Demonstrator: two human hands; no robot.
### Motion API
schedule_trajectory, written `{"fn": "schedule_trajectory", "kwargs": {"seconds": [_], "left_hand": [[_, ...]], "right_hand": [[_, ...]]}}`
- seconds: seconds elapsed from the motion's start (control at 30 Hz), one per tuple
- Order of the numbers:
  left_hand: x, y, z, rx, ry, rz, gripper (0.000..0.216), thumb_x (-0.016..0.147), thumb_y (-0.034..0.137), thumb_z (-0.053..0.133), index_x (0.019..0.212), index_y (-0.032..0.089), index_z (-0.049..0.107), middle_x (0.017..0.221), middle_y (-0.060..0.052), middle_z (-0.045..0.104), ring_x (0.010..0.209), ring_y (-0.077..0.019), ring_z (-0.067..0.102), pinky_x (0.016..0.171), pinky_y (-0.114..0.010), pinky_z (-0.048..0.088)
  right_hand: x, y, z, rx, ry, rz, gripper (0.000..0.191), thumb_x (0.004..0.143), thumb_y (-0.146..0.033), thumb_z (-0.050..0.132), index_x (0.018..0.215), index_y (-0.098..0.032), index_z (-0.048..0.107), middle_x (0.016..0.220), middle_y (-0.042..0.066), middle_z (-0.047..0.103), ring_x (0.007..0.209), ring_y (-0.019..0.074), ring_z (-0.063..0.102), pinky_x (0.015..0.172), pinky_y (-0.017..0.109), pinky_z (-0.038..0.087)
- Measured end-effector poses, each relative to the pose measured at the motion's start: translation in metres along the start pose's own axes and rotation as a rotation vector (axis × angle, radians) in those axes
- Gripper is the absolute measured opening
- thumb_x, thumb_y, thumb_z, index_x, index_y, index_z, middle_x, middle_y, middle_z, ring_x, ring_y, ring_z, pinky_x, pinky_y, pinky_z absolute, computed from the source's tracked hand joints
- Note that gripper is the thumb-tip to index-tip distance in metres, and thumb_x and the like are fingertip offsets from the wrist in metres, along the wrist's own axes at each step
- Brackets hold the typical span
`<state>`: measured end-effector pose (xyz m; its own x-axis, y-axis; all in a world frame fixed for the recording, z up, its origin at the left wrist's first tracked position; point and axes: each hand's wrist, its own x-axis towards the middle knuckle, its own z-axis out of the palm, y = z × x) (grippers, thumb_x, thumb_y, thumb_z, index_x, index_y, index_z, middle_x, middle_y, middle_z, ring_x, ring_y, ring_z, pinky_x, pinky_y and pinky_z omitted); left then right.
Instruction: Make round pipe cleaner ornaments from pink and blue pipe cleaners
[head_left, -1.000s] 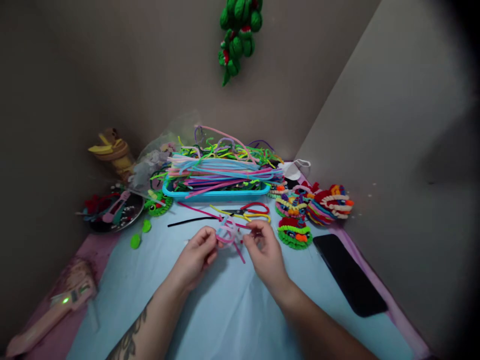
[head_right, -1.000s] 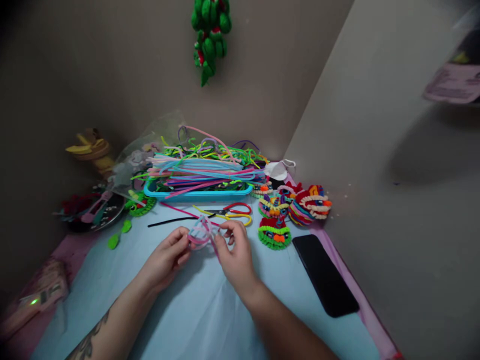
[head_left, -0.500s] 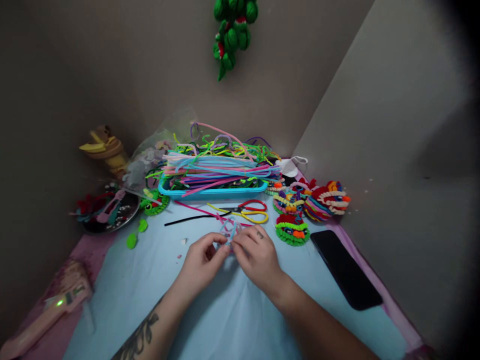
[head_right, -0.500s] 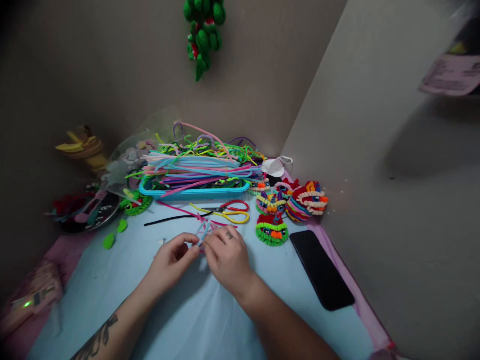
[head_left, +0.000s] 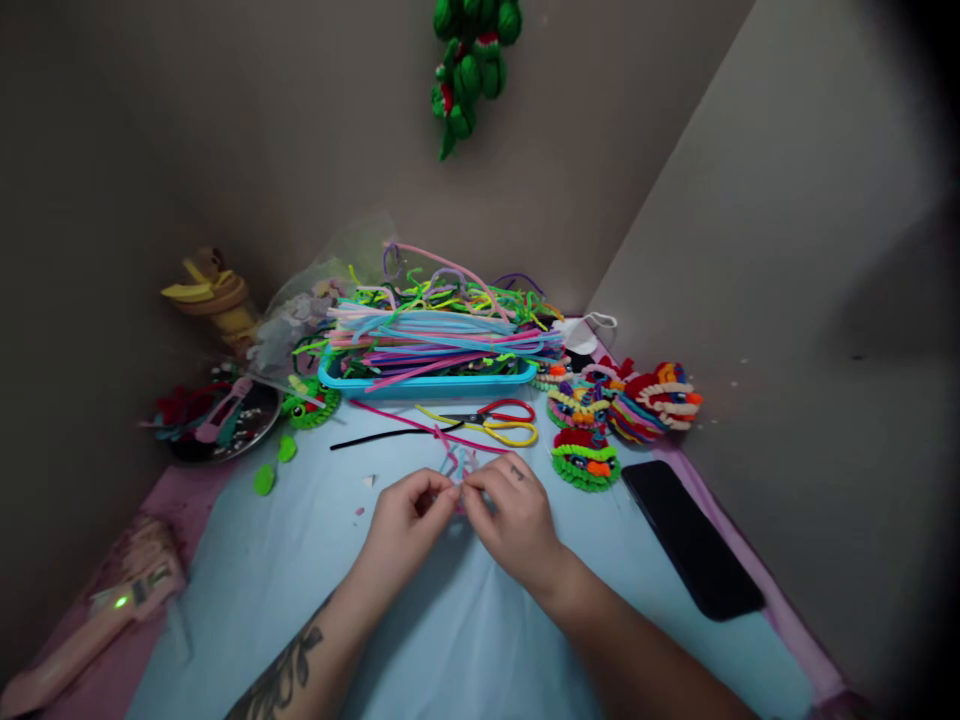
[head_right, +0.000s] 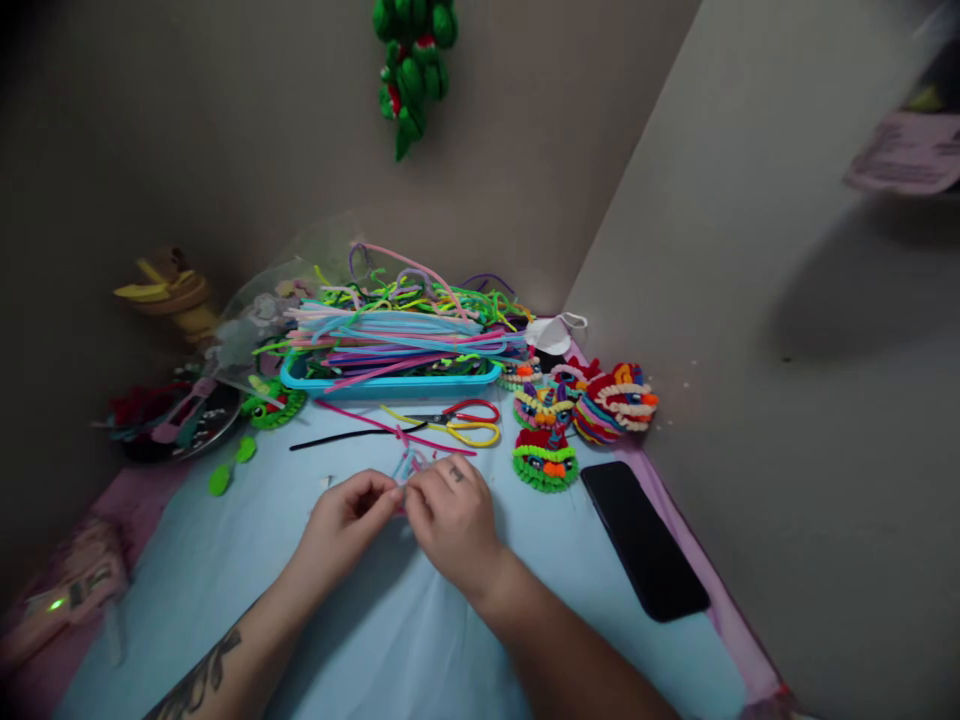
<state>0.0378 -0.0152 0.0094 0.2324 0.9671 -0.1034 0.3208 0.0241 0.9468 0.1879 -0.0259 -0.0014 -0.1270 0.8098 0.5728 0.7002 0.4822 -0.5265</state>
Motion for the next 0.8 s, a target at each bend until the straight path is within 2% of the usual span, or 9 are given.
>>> {"fn": "schedule_trajectory", "kwargs": {"seconds": [0.57, 0.8], "left_hand": [[-0.0032, 0.0012, 0.0053, 0.046, 0.006, 0.058, 0.018, 0.075, 0.030, 0.054, 0.066, 0.015, 0.058, 0.059, 0.001, 0.052, 0.056, -0.0103, 0.044, 0.053, -0.020, 0.035], [0.0011, 0.0003, 0.0046, -0.079, -0.035, -0.017, 0.019, 0.074, 0.034, 0.057, 0.077, 0.015, 0.061, 0.068, -0.001, 0.059, 0.059, -0.0110, 0.048, 0.055, -0.020, 0.037]], "right_hand": [[0.0013, 0.0047, 0.0002, 0.000, 0.003, 0.043, 0.013, 0.083, -0.015, 0.048, 0.076, -0.019, 0.058, 0.071, 0.003, 0.059, 0.073, 0.0173, 0.052, 0.071, 0.033, 0.041], [0.0019, 0.0036, -0.0005, 0.032, -0.030, 0.009, 0.013, 0.083, -0.015, 0.048, 0.079, -0.019, 0.060, 0.075, 0.004, 0.059, 0.076, 0.0170, 0.053, 0.073, 0.033, 0.042]]}}
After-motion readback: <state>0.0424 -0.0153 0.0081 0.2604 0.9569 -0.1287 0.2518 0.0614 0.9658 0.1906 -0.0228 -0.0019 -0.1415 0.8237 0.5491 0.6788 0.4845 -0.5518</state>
